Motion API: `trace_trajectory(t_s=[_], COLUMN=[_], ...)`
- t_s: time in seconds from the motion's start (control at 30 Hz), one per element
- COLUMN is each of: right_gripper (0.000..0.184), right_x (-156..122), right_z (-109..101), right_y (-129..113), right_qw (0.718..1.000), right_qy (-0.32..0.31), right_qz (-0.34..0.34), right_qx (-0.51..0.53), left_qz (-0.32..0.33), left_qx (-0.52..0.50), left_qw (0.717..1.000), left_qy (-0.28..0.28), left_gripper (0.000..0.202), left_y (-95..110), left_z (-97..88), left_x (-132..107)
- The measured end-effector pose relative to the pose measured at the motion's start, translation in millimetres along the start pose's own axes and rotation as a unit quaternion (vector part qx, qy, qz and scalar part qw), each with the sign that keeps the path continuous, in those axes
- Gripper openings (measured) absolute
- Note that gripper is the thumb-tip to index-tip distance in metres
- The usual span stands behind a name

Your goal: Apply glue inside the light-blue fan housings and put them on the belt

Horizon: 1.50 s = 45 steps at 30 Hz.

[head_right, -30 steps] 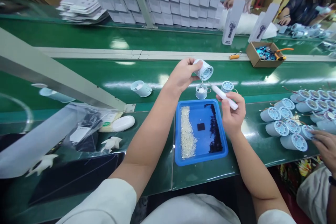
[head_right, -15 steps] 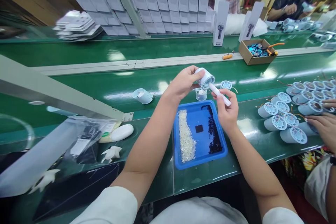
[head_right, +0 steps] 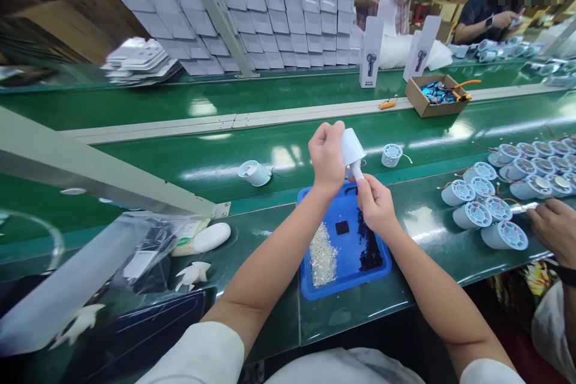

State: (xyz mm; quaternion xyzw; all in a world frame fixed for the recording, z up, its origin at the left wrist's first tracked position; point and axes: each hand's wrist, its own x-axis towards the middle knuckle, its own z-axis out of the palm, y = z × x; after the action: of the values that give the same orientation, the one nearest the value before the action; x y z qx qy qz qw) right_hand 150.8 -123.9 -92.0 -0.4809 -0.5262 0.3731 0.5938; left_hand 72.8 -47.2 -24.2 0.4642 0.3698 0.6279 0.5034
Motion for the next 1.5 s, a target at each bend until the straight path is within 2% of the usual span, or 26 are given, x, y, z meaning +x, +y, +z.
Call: trace_trajectory(t_s=[0.07, 0.13, 0.23, 0.27, 0.33, 0.4, 0.5, 0.53, 0.57, 0.63, 0.73, 0.8, 0.87, 1.03, 1.17, 1.27, 1.33, 1.4, 1.5], right_gripper=[0.049, 0.047, 0.040, 0.036, 0.027, 0.020, 0.020, 0.022, 0.023, 0.025, 0.028, 0.029, 0.029, 0.027, 0.024, 0.023, 0.025, 0.026, 0.024], right_x=[0, 2, 5, 7, 11, 13, 14, 14, 13, 12, 11, 10, 9, 9, 10, 10, 10, 11, 14], right_z=[-1, -4, -10, -11, -13, -13, -10, -8, -7, -4, 1, 3, 4, 4, 4, 3, 2, -1, -4], right_y=[-3, -6, -8, -8, -8, -7, -6, -6, -6, -3, 2, 5, 7, 6, 7, 8, 8, 7, 3], right_qw=[1.000, 0.999, 0.995, 0.992, 0.988, 0.987, 0.992, 0.995, 0.997, 0.999, 0.998, 0.997, 0.996, 0.993, 0.990, 0.989, 0.987, 0.984, 0.973], right_qy=[0.015, 0.042, 0.049, 0.040, 0.033, 0.049, 0.053, 0.041, 0.024, -0.011, -0.055, -0.070, -0.073, -0.065, -0.079, -0.079, -0.079, -0.072, -0.014], right_qz=[-0.004, -0.017, -0.024, -0.018, 0.007, 0.029, 0.030, 0.024, 0.020, 0.019, 0.026, 0.017, -0.001, -0.025, -0.032, -0.036, -0.038, -0.051, -0.108], right_qx=[-0.008, -0.022, -0.086, -0.115, -0.154, -0.153, -0.111, -0.091, -0.072, -0.038, -0.028, -0.039, -0.058, -0.099, -0.109, -0.120, -0.134, -0.155, -0.204], left_qz=[0.081, 0.130, 0.086, 0.063, 0.054, 0.040, -0.052, -0.065, -0.058, -0.002, 0.073, 0.085, 0.087, 0.077, 0.073, 0.035, 0.014, 0.007, -0.031], left_qx=[0.085, 0.158, 0.234, 0.266, 0.373, 0.505, 0.671, 0.698, 0.709, 0.686, 0.599, 0.555, 0.532, 0.499, 0.423, 0.325, 0.271, 0.223, 0.113], left_qw=[0.993, 0.976, 0.956, 0.949, 0.918, 0.855, 0.714, 0.681, 0.665, 0.678, 0.707, 0.709, 0.717, 0.773, 0.840, 0.893, 0.919, 0.943, 0.979], left_qy=[-0.018, -0.071, -0.153, -0.159, -0.122, -0.110, -0.193, -0.213, -0.227, -0.263, -0.370, -0.426, -0.441, -0.384, -0.332, -0.309, -0.287, -0.246, -0.169], left_gripper=[0.041, 0.034, 0.030, 0.029, 0.035, 0.039, 0.037, 0.037, 0.040, 0.048, 0.049, 0.041, 0.035, 0.019, 0.010, 0.005, 0.004, 0.006, 0.007], left_y=[2, 3, 2, 2, 0, -5, -16, -21, -26, -35, -47, -53, -58, -67, -67, -59, -50, -40, -25], left_z=[-0.2, -1.8, -13.4, -20.7, -39.8, -60.9, -83.5, -86.4, -86.7, -81.1, -66.1, -58.2, -54.5, -55.7, -55.0, -52.2, -49.7, -47.0, -44.7], left_x=[0, 3, 18, 25, 40, 54, 65, 66, 65, 62, 55, 53, 52, 57, 58, 57, 55, 54, 56])
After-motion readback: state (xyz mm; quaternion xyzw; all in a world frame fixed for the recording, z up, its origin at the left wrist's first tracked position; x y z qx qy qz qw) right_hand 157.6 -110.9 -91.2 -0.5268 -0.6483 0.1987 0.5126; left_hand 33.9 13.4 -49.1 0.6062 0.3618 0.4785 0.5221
